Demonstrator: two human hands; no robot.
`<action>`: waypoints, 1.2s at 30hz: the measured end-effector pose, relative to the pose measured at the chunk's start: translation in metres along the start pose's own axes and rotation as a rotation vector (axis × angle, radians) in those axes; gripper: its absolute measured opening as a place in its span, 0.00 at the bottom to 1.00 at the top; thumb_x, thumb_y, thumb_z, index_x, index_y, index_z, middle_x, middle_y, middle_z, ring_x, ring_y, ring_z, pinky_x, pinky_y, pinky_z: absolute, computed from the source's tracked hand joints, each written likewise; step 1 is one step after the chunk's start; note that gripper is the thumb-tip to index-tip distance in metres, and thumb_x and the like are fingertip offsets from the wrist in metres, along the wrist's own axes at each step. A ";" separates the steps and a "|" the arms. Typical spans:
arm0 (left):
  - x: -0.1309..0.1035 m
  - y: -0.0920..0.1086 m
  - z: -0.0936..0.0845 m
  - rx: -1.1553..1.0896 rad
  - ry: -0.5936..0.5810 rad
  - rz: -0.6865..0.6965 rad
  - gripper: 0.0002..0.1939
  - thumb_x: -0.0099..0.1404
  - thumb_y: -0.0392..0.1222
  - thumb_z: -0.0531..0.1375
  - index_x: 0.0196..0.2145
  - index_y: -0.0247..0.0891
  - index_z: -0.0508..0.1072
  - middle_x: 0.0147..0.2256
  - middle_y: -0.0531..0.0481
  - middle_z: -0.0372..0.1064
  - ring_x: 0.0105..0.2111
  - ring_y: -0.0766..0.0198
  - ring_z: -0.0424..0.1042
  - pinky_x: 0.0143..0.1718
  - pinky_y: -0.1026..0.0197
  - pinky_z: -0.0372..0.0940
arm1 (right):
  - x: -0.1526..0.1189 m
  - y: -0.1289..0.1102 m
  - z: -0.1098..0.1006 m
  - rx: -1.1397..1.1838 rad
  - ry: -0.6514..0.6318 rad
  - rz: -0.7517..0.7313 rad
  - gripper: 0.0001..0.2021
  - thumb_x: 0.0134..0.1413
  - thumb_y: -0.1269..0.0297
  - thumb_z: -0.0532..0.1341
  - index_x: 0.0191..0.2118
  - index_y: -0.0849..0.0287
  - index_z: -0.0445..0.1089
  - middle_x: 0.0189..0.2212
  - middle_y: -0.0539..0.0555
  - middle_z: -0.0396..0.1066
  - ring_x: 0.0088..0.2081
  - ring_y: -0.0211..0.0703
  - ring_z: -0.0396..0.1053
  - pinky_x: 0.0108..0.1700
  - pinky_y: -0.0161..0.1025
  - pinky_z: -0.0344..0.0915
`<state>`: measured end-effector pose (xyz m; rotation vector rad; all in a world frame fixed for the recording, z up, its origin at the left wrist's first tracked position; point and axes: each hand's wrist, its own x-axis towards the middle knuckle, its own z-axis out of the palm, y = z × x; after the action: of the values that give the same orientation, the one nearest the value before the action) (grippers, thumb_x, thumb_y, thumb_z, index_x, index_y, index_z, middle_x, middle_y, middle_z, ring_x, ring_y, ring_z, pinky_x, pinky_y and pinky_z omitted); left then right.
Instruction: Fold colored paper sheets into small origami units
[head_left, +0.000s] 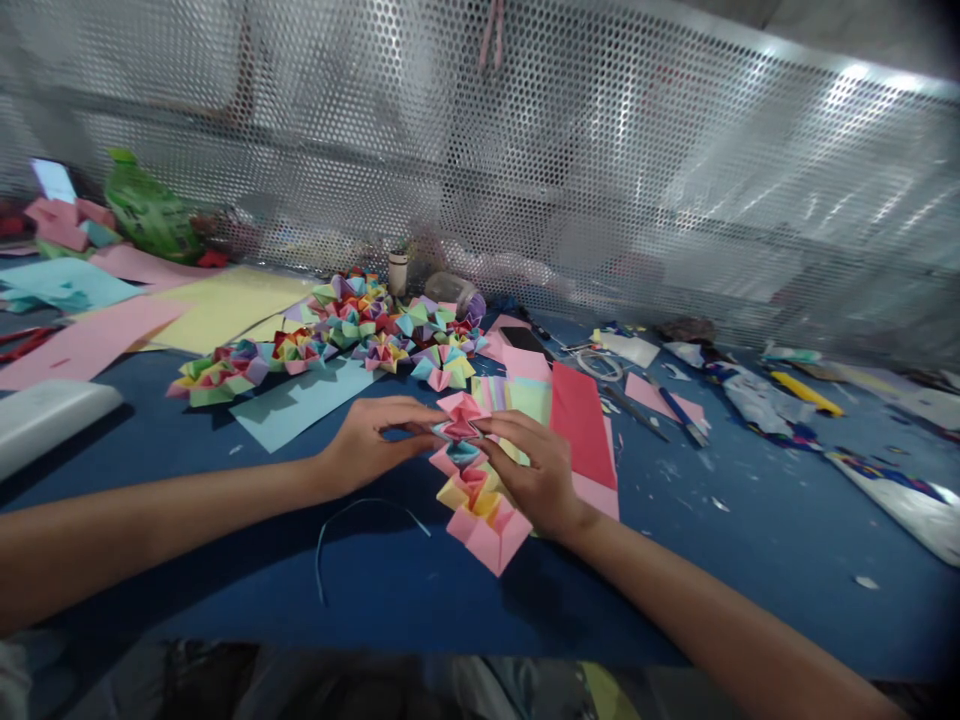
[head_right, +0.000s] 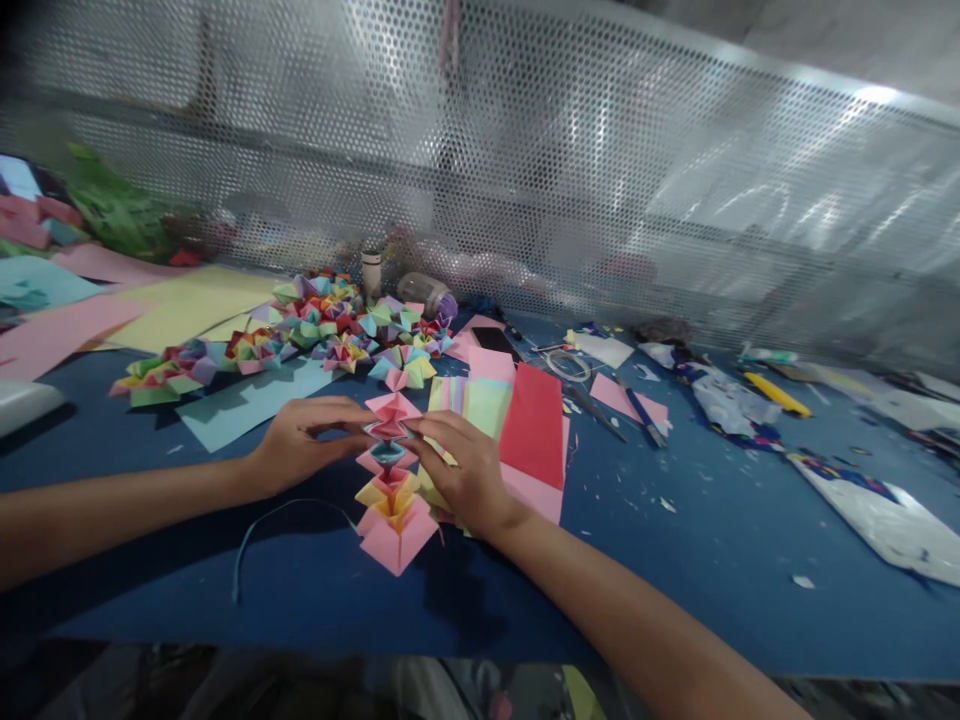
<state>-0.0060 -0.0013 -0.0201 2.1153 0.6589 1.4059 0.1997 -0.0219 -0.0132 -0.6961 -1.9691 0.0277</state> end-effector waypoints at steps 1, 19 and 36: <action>0.000 0.000 0.000 0.038 0.004 0.028 0.08 0.56 0.36 0.64 0.36 0.35 0.77 0.31 0.47 0.75 0.29 0.66 0.73 0.31 0.67 0.69 | -0.001 0.000 0.000 -0.004 -0.001 -0.004 0.08 0.52 0.71 0.62 0.40 0.56 0.70 0.33 0.54 0.74 0.37 0.41 0.72 0.39 0.38 0.70; -0.002 -0.003 0.002 -0.037 -0.076 -0.313 0.07 0.58 0.42 0.62 0.31 0.35 0.71 0.28 0.51 0.73 0.28 0.66 0.73 0.32 0.67 0.68 | -0.003 0.008 0.003 -0.043 -0.183 0.114 0.06 0.58 0.65 0.56 0.38 0.56 0.69 0.34 0.54 0.73 0.37 0.42 0.71 0.39 0.38 0.67; 0.002 -0.010 0.003 -0.168 -0.116 -0.321 0.21 0.55 0.39 0.64 0.47 0.36 0.69 0.46 0.42 0.68 0.46 0.57 0.69 0.45 0.58 0.68 | 0.001 0.016 0.001 -0.033 -0.191 0.109 0.07 0.58 0.64 0.55 0.38 0.57 0.70 0.42 0.59 0.66 0.45 0.46 0.66 0.46 0.44 0.66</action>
<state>-0.0035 0.0072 -0.0265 1.8476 0.7662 1.1146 0.2057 -0.0079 -0.0184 -0.8480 -2.1157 0.1325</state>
